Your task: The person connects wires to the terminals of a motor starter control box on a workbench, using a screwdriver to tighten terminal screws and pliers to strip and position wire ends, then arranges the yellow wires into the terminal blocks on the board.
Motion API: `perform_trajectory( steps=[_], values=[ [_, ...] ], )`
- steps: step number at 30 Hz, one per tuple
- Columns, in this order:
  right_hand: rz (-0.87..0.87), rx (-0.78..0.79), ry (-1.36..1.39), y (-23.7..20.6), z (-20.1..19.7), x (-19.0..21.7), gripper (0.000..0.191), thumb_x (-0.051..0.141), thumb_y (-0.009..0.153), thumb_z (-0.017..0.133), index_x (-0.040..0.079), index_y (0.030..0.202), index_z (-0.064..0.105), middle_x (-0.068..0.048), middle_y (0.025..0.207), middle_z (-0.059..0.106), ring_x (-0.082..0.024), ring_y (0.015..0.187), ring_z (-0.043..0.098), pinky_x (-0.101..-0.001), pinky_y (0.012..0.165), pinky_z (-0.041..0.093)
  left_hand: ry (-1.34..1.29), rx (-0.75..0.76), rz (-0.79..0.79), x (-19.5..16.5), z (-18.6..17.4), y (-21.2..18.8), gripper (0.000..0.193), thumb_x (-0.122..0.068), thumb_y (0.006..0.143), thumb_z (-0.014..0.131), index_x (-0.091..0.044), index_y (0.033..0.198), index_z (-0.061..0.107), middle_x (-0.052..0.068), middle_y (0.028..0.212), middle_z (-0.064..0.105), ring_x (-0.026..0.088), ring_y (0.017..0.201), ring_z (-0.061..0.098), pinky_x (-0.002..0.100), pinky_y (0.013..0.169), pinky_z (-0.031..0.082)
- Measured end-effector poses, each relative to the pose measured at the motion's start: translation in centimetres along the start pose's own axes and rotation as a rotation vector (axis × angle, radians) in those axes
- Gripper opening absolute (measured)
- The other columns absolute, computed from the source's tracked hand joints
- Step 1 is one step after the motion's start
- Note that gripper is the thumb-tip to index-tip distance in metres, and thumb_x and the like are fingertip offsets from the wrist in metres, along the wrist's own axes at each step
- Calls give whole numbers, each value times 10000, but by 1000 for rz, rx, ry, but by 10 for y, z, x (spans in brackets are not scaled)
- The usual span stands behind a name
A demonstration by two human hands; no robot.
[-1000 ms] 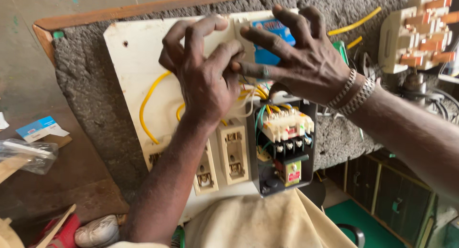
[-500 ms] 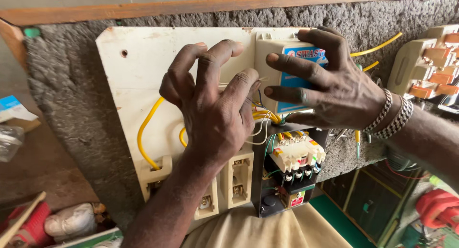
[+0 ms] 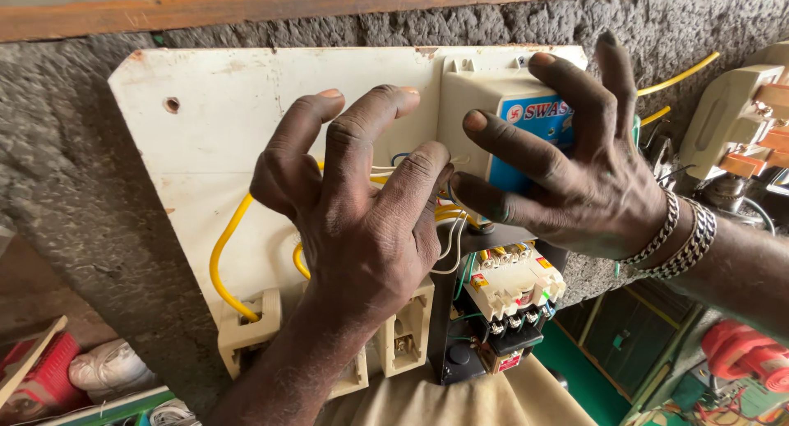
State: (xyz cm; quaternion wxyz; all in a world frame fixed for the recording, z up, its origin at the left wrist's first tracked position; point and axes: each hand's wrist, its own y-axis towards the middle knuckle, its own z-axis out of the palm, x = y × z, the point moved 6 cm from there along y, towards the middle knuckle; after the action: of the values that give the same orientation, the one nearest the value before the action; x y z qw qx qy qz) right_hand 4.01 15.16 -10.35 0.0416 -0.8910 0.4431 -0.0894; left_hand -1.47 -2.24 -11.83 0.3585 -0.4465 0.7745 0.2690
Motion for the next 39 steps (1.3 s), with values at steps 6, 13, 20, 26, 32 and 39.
perform_trajectory(
  steps=[6, 13, 20, 26, 32, 39],
  values=[
    [1, 27, 65, 13, 3, 3, 370, 342, 852, 859, 339, 1171, 673, -24, 1482, 480, -491, 1352, 458, -783, 1156, 198, 11, 10, -23, 1, -2, 4, 156, -73, 847, 766, -85, 1001, 778, 84, 1335, 610, 372, 1292, 411, 536, 1076, 249],
    [134, 85, 86, 16, 6, 5, 464, 286, 850, 814, 228, 1305, 745, -22, 1429, 509, -439, 1405, 436, -749, 1224, 175, -206, -70, 205, -6, -16, -5, 82, -234, 951, 825, -159, 976, 805, 21, 1273, 664, 361, 1288, 395, 514, 1077, 300],
    [171, -74, -45, -2, -3, 14, 533, 411, 825, 830, 281, 1331, 725, -11, 1585, 450, -439, 1514, 321, -735, 1191, 88, -71, 62, 525, -29, 5, -33, 101, -270, 860, 848, -276, 960, 833, -92, 1328, 616, 292, 1329, 378, 513, 1008, 265],
    [433, -328, 366, -87, -28, 12, 367, 240, 828, 769, 231, 1193, 731, -54, 1344, 609, -424, 1436, 386, -601, 1227, 312, 132, 118, 448, -32, 37, -53, 224, -114, 790, 878, -260, 954, 831, -70, 1609, 394, 348, 1479, 247, 556, 1098, 241],
    [459, -196, 462, -124, 5, 43, 490, 392, 853, 685, 149, 1279, 691, -26, 1256, 662, -358, 1375, 432, -553, 1140, 255, 300, 167, 529, -34, 61, -48, 176, -112, 870, 848, -284, 844, 824, -97, 1664, 339, 351, 1535, 189, 542, 1093, 251],
    [519, -225, 750, -132, 28, 53, 516, 464, 994, 543, 118, 1370, 618, -105, 1412, 578, -386, 1446, 389, -549, 1186, 247, 348, 205, 625, -43, 65, -45, 215, -276, 1005, 821, -299, 792, 802, -156, 1706, 322, 309, 1560, 181, 526, 1089, 262]
  ],
)
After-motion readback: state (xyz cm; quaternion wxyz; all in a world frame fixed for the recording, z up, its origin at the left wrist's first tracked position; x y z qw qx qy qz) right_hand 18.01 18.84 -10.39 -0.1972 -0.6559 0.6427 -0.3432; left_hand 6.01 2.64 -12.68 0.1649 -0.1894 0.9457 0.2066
